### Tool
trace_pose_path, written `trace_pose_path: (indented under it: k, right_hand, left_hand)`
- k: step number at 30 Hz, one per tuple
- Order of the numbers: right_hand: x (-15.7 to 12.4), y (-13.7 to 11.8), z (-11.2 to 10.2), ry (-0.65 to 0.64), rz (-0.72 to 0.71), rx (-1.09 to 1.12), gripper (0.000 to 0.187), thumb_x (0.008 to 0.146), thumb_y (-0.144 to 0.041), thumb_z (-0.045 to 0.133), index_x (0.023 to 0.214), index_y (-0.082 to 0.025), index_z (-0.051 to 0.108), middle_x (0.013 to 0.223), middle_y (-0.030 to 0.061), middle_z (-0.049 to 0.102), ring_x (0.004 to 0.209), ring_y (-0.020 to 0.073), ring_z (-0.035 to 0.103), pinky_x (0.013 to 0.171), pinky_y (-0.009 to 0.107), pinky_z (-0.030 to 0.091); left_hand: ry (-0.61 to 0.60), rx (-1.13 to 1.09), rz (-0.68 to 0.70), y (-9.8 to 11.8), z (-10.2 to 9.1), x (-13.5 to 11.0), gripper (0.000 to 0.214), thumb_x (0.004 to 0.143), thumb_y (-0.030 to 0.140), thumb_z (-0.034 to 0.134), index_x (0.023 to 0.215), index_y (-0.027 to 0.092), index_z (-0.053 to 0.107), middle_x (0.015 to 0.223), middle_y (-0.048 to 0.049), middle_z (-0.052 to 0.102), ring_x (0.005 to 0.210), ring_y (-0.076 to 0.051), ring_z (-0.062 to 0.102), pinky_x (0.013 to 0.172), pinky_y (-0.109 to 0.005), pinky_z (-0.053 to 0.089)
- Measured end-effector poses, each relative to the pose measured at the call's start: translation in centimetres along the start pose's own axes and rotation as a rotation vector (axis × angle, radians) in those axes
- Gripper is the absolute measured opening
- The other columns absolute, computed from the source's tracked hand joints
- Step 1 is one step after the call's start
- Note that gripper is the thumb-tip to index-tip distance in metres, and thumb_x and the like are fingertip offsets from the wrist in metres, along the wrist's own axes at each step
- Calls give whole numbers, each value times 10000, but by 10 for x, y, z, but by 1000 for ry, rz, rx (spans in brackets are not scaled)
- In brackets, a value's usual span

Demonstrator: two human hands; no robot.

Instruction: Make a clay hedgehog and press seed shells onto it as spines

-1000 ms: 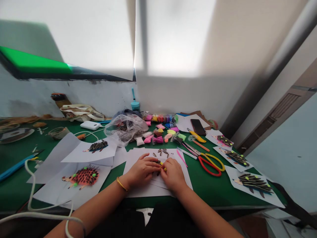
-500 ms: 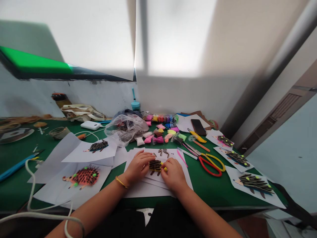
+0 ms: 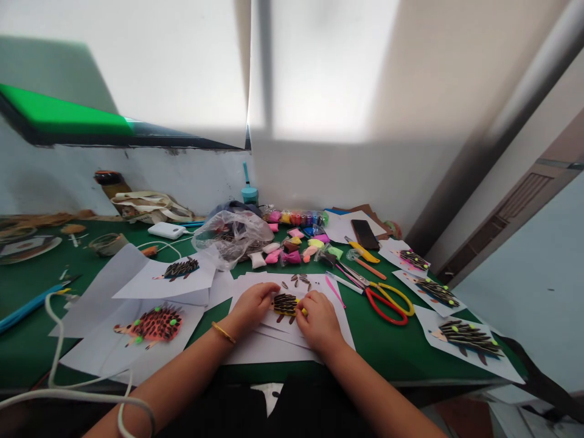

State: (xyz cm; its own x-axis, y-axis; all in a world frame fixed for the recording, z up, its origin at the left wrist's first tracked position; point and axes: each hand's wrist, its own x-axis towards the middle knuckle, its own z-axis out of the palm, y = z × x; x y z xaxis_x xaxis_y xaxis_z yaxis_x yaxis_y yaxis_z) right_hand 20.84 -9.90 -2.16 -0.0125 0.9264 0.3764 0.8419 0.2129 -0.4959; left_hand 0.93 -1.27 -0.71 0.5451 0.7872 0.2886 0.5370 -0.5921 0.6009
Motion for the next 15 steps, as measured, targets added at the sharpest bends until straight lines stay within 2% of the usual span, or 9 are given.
trace_pose_path:
  k: [6,15]
  right_hand:
    - [0,-1,0,0,3,-3,108,844,-195,550,788,-192,641,870,57,589,874,210,530,790,322,402]
    - [0,-1,0,-15,16,-7,106,838,-200,553,793,-188,648,875,58,590,873,209,531,786,317,403]
  left_hand:
    - [35,-65,98,-8,3,0,431,722,-17,472,919,238,758,1110,-1,722,1069,-173,625,1076,-373,394]
    - [20,-22,83,-6,3,0,359,724,13,552,885,245,776,1109,-10,723,1069,-199,619,1075,-400,396]
